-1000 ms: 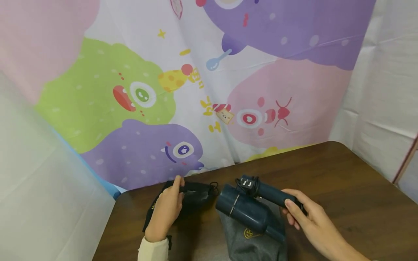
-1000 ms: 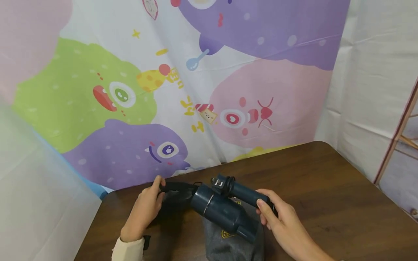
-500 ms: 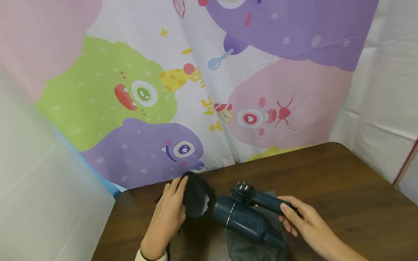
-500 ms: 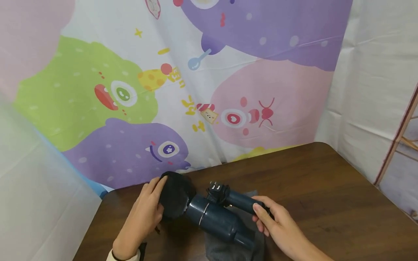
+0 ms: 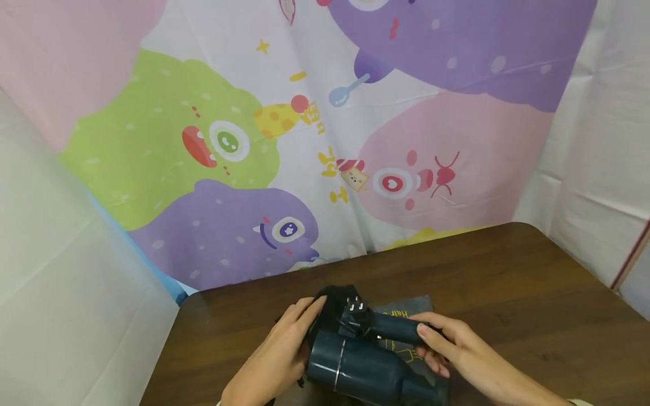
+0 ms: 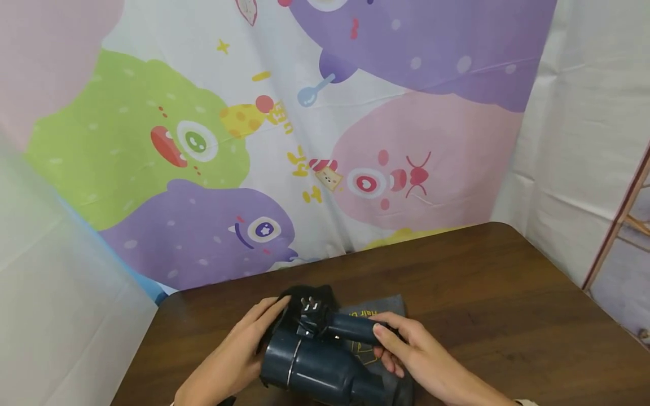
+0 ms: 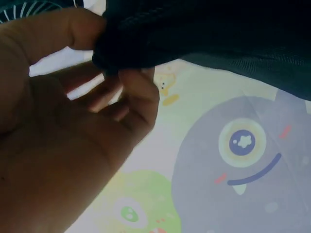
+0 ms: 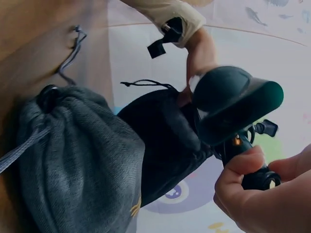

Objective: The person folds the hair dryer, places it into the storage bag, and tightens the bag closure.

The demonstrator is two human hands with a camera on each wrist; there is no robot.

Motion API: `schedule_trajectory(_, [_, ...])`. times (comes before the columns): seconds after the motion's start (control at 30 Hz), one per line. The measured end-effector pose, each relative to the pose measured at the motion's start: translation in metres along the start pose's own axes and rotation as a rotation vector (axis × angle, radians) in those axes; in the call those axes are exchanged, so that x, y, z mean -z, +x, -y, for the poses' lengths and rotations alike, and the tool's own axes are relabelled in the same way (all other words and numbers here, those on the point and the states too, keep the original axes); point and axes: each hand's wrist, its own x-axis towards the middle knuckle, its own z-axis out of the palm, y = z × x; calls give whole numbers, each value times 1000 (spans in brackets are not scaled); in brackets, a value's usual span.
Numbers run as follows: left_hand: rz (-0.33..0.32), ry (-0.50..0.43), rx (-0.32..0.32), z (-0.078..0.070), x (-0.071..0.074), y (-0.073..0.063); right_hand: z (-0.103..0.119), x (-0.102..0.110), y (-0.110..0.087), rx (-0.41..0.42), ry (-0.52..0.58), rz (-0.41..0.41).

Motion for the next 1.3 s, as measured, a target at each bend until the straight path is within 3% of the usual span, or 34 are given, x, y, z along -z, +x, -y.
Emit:
schedule_trajectory(0.2, [177, -80, -23, -4, 6, -16, -1, 0, 7, -88, 141, 124])
schedule_trajectory(0.37, [193, -79, -72, -7, 12, -22, -2, 1, 11, -118, 164, 159])
schedule_trajectory(0.8, [218, -89, 18, -17, 24, -31, -6, -4, 13, -181, 229, 71])
schedule_trajectory(0.97, [226, -128, 92, -18, 25, -33, -7, -7, 14, -191, 229, 21])
schedule_trajectory(1.17, [241, -171, 163, -17, 31, -37, -8, -8, 14, -162, 177, -114])
schedule_trajectory(1.3, [240, -169, 178, -17, 32, -38, -7, -9, 13, -134, 147, -123])
